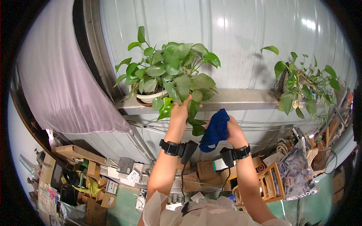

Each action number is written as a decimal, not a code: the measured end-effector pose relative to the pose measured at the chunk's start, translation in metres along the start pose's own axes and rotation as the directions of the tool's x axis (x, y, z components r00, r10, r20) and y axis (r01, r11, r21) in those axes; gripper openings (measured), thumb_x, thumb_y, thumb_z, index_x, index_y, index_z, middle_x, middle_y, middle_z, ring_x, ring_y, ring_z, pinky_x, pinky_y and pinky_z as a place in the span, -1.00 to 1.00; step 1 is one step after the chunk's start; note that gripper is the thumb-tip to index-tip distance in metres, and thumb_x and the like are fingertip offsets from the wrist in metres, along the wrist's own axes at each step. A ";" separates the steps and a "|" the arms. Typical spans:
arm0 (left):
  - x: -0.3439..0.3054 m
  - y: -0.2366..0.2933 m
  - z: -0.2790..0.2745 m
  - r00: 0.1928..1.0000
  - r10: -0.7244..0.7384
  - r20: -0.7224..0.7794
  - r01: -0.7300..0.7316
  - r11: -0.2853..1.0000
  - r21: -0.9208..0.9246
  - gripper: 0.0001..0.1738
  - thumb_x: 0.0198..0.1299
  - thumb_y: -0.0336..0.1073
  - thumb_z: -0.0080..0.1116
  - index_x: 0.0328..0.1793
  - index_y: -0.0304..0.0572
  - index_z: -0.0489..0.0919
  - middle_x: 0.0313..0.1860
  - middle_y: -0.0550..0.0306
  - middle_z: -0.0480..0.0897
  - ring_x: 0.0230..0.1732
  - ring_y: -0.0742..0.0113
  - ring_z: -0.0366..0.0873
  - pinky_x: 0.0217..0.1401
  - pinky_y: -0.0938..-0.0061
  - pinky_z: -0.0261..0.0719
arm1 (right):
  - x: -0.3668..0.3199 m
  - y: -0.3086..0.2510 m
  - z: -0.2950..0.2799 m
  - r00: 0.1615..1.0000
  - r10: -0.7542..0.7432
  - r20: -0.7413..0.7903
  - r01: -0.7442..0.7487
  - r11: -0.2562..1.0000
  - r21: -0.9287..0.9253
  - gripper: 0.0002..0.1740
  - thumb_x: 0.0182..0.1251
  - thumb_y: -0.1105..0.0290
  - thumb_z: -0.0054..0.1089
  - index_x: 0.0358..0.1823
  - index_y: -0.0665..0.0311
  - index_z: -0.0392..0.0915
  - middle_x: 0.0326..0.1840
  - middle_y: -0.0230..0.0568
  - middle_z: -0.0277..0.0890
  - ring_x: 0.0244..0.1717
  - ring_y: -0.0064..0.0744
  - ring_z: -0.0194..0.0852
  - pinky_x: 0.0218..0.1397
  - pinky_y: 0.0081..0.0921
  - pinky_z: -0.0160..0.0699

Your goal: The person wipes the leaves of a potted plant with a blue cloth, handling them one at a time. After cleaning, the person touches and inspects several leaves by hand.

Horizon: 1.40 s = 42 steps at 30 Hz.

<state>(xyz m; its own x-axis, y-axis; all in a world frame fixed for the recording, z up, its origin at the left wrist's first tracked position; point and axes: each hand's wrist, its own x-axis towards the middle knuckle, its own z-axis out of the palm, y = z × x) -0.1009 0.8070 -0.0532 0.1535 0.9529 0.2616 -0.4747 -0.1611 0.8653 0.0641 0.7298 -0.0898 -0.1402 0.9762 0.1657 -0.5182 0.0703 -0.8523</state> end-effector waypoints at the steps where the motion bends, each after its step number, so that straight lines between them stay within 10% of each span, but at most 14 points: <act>1: -0.005 0.007 0.003 0.994 -0.032 0.104 0.042 0.995 -0.087 -0.61 0.14 -0.11 0.09 -0.09 -0.24 0.33 -0.32 0.08 0.55 -0.43 0.35 0.53 -0.35 0.58 0.47 | -0.001 -0.002 -0.002 1.000 -0.016 0.003 0.016 1.000 0.006 -0.84 0.16 0.48 0.01 -0.26 0.43 0.39 -0.29 0.03 0.50 -0.26 -0.17 0.54 -0.15 -0.35 0.56; 4: -0.007 0.009 0.000 0.955 -0.258 0.147 0.282 0.942 -0.180 -0.69 0.19 -0.19 0.03 -0.04 -0.21 0.37 -0.31 0.08 0.56 -0.39 0.30 0.55 -0.32 0.53 0.50 | 0.002 -0.007 -0.009 0.996 -0.089 -0.010 0.089 0.996 -0.031 -0.78 0.19 0.42 0.01 -0.20 0.42 0.40 -0.24 0.01 0.49 -0.22 -0.21 0.52 -0.13 -0.36 0.54; 10: -0.006 -0.012 0.004 1.000 0.009 0.016 -0.004 0.963 -0.270 -0.87 0.19 -0.32 0.00 -0.19 -0.17 0.46 -0.26 0.22 0.55 -0.34 0.38 0.46 -0.34 0.56 0.44 | 0.003 -0.020 0.007 0.987 -0.160 -0.006 0.160 0.987 0.014 -0.71 0.24 0.41 -0.04 -0.06 0.43 0.38 -0.10 -0.05 0.46 -0.07 -0.26 0.47 -0.04 -0.42 0.50; 25: -0.016 -0.010 -0.013 0.995 0.077 0.062 -0.083 0.992 0.098 -0.53 -0.01 -0.53 0.17 0.06 -0.32 0.31 0.02 0.12 0.45 -0.10 0.43 0.45 0.01 0.56 0.36 | 0.044 -0.015 0.015 0.997 0.000 0.079 -0.006 0.997 0.075 -0.74 0.25 0.48 -0.05 -0.04 0.38 0.38 -0.17 -0.26 0.48 -0.24 -0.54 0.50 -0.18 -0.58 0.52; 37: -0.015 -0.025 -0.018 0.912 0.392 0.123 -0.391 0.735 0.554 -0.58 0.02 -0.57 0.09 0.05 -0.12 0.44 -0.31 0.28 0.49 -0.47 0.65 0.36 -0.40 0.75 0.34 | 0.058 -0.003 0.033 0.993 -0.111 -0.026 0.106 0.983 -0.150 -0.80 0.10 0.60 -0.11 -0.25 0.46 0.46 -0.40 -0.26 0.52 -0.42 -0.49 0.50 -0.36 -0.59 0.48; 42: -0.017 -0.003 -0.023 0.971 0.191 0.143 -0.237 0.835 0.496 -0.74 0.08 -0.43 0.11 -0.05 -0.14 0.51 -0.39 0.35 0.48 -0.49 0.64 0.34 -0.41 0.74 0.31 | 0.060 -0.001 0.030 0.996 -0.082 -0.027 0.077 0.985 -0.154 -0.78 0.04 0.64 -0.12 -0.28 0.44 0.48 -0.42 -0.27 0.51 -0.45 -0.51 0.47 -0.40 -0.60 0.43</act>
<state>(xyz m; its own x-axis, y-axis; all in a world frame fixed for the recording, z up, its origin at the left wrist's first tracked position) -0.1222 0.7977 -0.0704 0.1825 0.8578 0.4804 -0.0026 -0.4882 0.8727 0.0311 0.7827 -0.0638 -0.0739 0.9724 0.2215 -0.3915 0.1760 -0.9032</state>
